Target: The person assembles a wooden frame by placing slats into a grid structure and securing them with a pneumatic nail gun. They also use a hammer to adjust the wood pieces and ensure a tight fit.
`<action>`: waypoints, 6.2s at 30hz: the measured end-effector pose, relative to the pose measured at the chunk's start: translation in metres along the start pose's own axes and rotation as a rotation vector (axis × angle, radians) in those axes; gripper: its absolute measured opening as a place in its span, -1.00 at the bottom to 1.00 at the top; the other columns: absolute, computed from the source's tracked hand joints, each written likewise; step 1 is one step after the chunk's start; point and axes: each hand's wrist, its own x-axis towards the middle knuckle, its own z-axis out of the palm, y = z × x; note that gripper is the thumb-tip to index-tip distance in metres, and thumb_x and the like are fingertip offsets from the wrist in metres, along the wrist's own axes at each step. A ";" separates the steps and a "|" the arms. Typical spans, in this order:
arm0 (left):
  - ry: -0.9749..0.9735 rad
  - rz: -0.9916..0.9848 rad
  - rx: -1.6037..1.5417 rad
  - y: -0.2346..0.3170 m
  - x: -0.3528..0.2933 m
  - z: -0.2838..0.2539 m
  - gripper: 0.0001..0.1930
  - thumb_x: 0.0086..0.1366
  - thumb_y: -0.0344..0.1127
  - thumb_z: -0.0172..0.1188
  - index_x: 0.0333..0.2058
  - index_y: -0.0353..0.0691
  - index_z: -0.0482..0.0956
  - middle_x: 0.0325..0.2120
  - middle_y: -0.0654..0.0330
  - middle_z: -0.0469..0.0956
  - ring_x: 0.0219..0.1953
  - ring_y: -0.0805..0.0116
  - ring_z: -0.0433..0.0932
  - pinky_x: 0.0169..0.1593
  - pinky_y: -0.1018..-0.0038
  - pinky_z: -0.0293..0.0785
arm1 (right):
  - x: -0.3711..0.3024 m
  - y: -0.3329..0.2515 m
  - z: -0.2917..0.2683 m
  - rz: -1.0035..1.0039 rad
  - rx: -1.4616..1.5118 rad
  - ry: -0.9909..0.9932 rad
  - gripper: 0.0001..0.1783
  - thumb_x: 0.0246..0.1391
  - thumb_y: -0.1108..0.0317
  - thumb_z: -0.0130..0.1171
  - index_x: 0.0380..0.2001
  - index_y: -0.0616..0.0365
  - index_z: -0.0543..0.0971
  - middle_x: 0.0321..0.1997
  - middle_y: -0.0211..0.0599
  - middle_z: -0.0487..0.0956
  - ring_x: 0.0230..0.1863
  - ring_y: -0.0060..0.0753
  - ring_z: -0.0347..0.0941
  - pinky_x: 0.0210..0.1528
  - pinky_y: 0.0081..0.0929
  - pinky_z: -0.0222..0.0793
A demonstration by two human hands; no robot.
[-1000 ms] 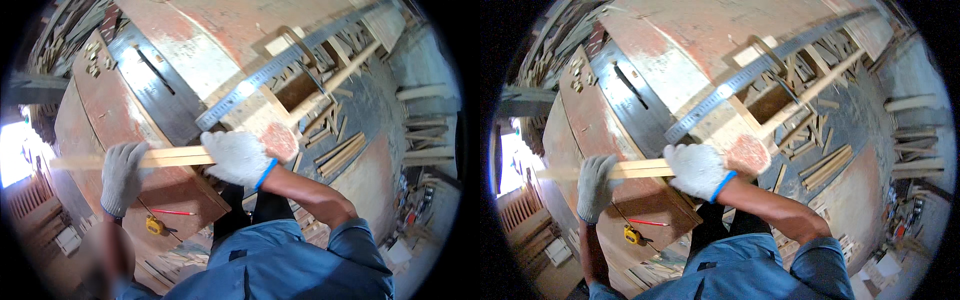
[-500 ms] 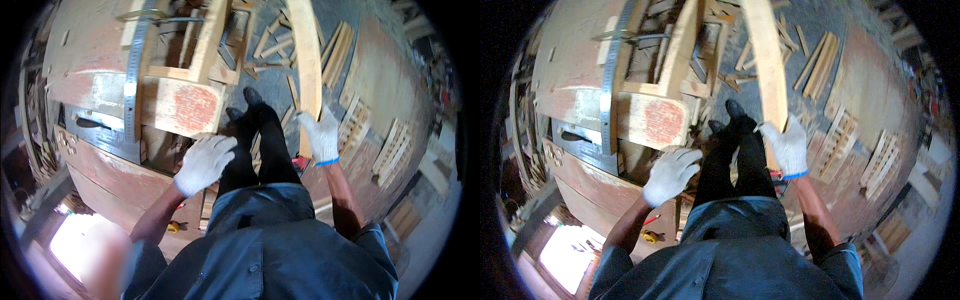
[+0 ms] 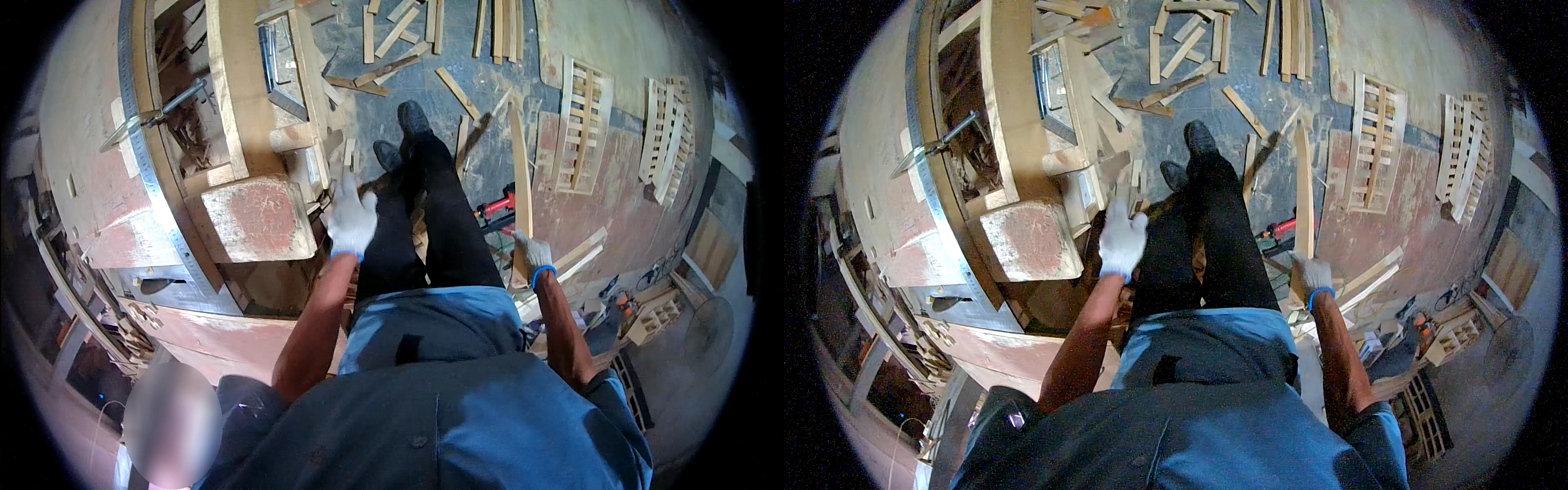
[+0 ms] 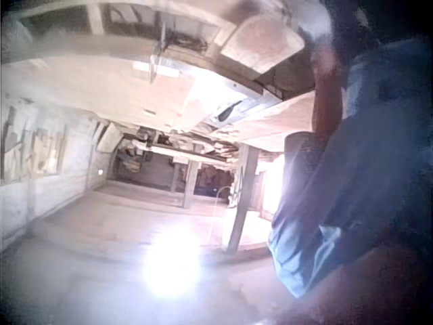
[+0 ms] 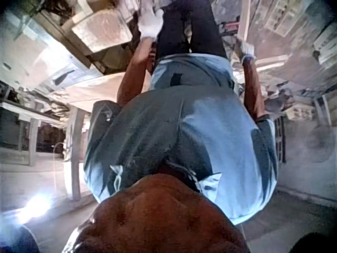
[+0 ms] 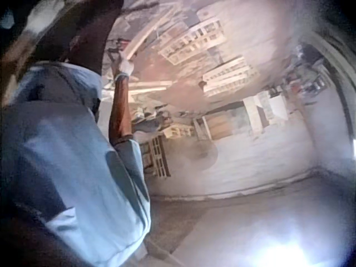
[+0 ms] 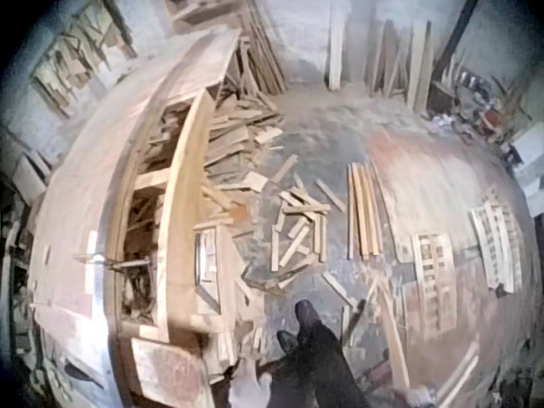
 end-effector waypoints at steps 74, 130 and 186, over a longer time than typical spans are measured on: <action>-0.680 1.915 1.296 0.544 0.408 0.650 -0.46 0.29 0.11 0.25 0.07 -0.15 0.56 0.00 0.00 0.57 0.09 -0.03 0.52 0.26 0.05 0.34 | 0.440 0.382 0.230 0.327 0.886 0.621 -0.61 0.23 -0.06 0.21 -0.33 0.07 0.59 -0.43 -0.08 0.63 -0.35 0.13 0.62 -0.25 -0.04 0.54; -0.853 2.139 1.400 0.567 0.251 0.859 -0.31 0.39 0.26 0.09 0.31 -0.08 0.37 0.00 -0.16 0.56 0.03 -0.28 0.56 0.09 -0.04 0.49 | 0.434 0.520 0.319 1.231 0.857 1.087 -0.52 0.26 0.01 0.02 -0.41 0.13 0.74 -0.38 0.05 0.70 -0.31 0.14 0.68 -0.19 0.10 0.55; -0.690 2.531 1.143 0.531 0.311 0.881 -0.26 0.27 0.29 0.24 0.07 -0.34 0.52 -0.13 -0.08 0.58 -0.15 -0.12 0.62 -0.06 0.10 0.56 | 0.264 0.315 0.475 0.240 3.224 1.411 -0.76 0.27 0.14 0.17 -0.14 0.03 0.58 -0.54 -0.40 0.46 -0.58 -0.37 0.39 -0.54 -0.27 0.32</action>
